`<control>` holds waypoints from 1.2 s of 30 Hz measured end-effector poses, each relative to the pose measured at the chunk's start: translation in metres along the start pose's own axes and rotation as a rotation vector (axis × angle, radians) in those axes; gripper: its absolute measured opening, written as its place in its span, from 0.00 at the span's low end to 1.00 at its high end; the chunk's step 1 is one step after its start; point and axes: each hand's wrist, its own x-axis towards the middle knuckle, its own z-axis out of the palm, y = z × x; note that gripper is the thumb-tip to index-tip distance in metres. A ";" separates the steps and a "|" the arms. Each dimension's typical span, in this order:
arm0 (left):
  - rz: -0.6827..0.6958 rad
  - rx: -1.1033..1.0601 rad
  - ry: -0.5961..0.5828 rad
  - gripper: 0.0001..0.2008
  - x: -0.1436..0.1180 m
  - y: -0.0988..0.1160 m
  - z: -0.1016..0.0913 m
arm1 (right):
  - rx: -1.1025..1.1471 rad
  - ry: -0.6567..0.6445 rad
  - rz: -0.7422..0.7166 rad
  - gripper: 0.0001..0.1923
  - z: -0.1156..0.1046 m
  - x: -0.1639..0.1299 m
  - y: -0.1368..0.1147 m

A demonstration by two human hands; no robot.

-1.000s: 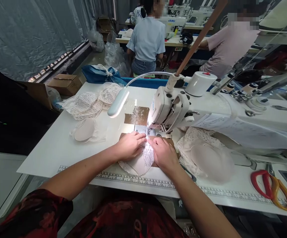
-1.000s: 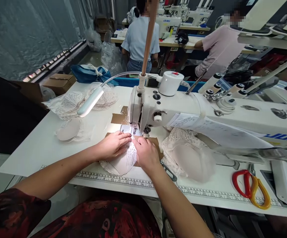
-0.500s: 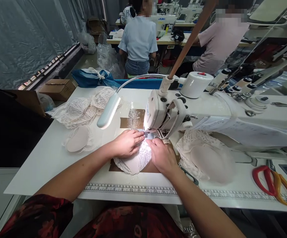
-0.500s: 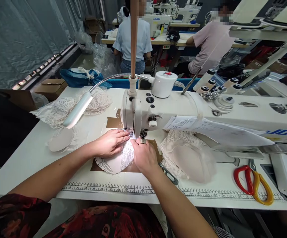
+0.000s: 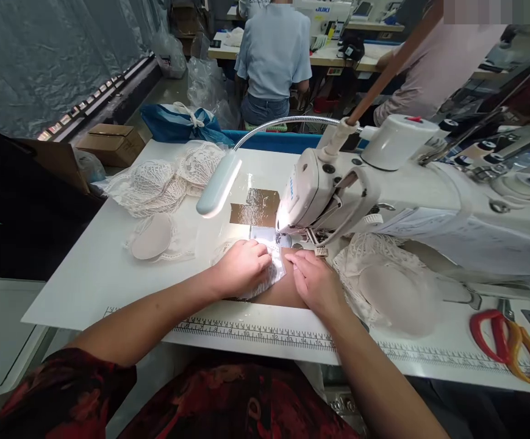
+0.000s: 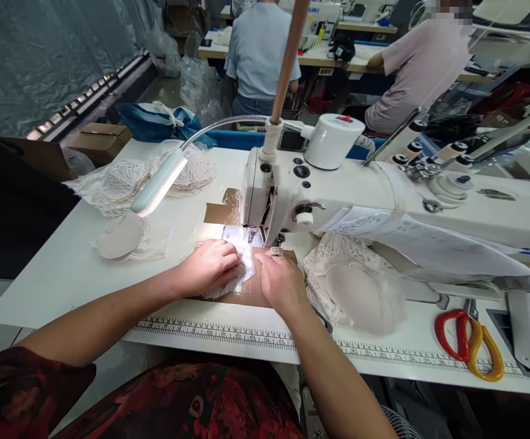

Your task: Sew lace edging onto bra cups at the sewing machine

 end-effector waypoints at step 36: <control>0.256 0.111 0.062 0.15 -0.011 -0.005 0.018 | 0.053 -0.178 -0.283 0.22 -0.016 -0.026 -0.004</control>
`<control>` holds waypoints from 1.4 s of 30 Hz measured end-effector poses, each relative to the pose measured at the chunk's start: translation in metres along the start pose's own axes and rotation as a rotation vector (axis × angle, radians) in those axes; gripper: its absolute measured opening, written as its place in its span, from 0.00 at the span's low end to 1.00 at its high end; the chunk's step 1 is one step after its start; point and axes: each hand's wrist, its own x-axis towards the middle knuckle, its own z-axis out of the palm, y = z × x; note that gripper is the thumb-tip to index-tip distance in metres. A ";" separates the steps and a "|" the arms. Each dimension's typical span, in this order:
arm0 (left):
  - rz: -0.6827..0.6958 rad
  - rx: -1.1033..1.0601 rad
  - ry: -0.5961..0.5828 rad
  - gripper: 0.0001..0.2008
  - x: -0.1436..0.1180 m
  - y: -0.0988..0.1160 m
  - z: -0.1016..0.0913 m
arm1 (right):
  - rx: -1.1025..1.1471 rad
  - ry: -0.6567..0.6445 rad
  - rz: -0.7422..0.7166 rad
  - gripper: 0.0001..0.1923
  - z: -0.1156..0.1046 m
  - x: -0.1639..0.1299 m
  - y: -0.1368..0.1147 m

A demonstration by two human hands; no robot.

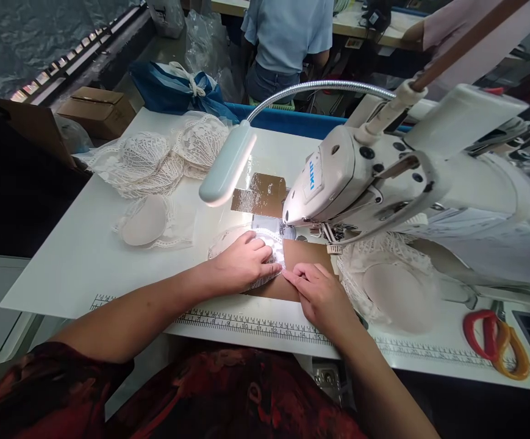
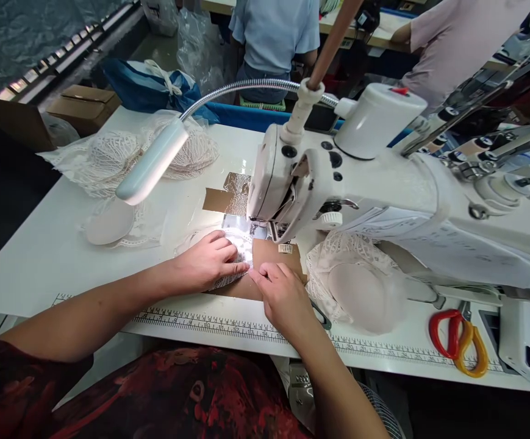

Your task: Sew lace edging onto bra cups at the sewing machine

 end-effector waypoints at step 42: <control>-0.041 -0.110 -0.015 0.21 0.009 -0.017 0.000 | -0.186 -0.062 0.097 0.18 0.000 0.022 -0.005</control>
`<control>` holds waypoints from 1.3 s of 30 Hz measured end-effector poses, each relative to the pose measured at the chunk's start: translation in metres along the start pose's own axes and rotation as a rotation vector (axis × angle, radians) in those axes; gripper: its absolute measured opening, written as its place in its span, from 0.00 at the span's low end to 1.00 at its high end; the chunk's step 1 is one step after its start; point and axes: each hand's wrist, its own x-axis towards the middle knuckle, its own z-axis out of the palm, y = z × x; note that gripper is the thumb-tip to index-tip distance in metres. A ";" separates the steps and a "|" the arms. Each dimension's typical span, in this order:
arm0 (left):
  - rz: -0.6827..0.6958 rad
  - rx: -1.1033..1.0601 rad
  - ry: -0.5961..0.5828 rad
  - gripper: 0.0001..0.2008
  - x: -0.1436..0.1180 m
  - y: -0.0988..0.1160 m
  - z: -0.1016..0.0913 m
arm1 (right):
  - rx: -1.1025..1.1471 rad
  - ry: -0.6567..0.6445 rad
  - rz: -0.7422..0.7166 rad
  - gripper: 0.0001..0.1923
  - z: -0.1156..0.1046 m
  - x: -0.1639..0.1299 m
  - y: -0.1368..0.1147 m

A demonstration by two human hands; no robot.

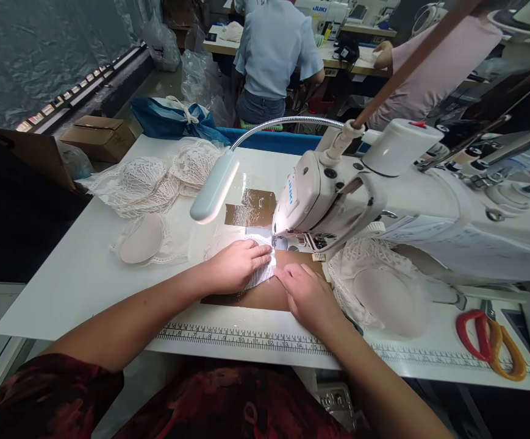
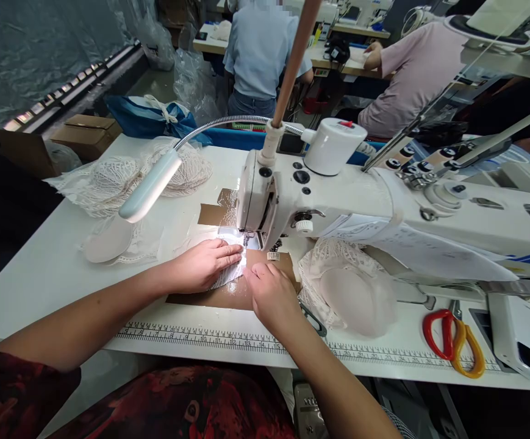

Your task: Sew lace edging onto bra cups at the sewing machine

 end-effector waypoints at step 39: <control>0.058 0.030 0.052 0.18 0.019 -0.044 -0.003 | -0.031 0.142 0.078 0.27 0.015 0.025 0.010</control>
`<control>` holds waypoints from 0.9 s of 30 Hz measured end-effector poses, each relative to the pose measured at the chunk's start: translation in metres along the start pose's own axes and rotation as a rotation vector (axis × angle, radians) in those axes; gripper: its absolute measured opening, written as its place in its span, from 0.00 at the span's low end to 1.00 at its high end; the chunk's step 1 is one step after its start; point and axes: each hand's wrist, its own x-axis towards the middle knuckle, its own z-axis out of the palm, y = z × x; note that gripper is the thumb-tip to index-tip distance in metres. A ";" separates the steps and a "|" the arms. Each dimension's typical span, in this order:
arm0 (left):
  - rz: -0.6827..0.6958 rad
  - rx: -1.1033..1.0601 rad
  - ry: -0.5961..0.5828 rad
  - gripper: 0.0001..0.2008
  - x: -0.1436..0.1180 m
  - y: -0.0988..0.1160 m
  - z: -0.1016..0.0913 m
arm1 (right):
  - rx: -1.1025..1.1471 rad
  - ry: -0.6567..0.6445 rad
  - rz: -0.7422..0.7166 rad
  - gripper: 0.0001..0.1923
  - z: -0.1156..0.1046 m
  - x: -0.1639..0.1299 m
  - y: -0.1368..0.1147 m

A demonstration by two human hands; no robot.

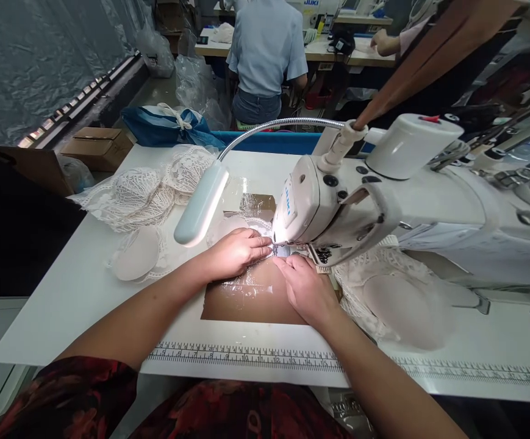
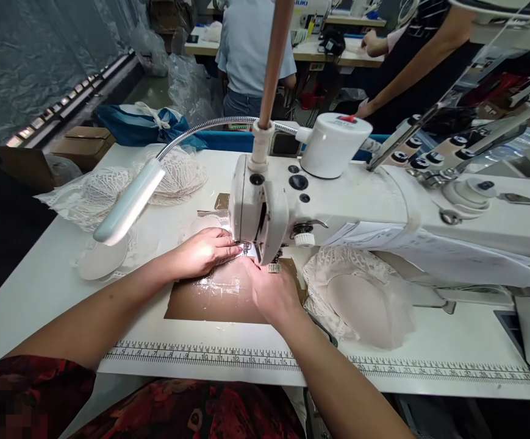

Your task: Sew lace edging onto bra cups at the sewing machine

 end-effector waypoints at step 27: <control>-0.201 -0.123 -0.077 0.14 -0.004 0.032 -0.012 | 0.244 0.054 0.033 0.19 -0.001 -0.006 0.003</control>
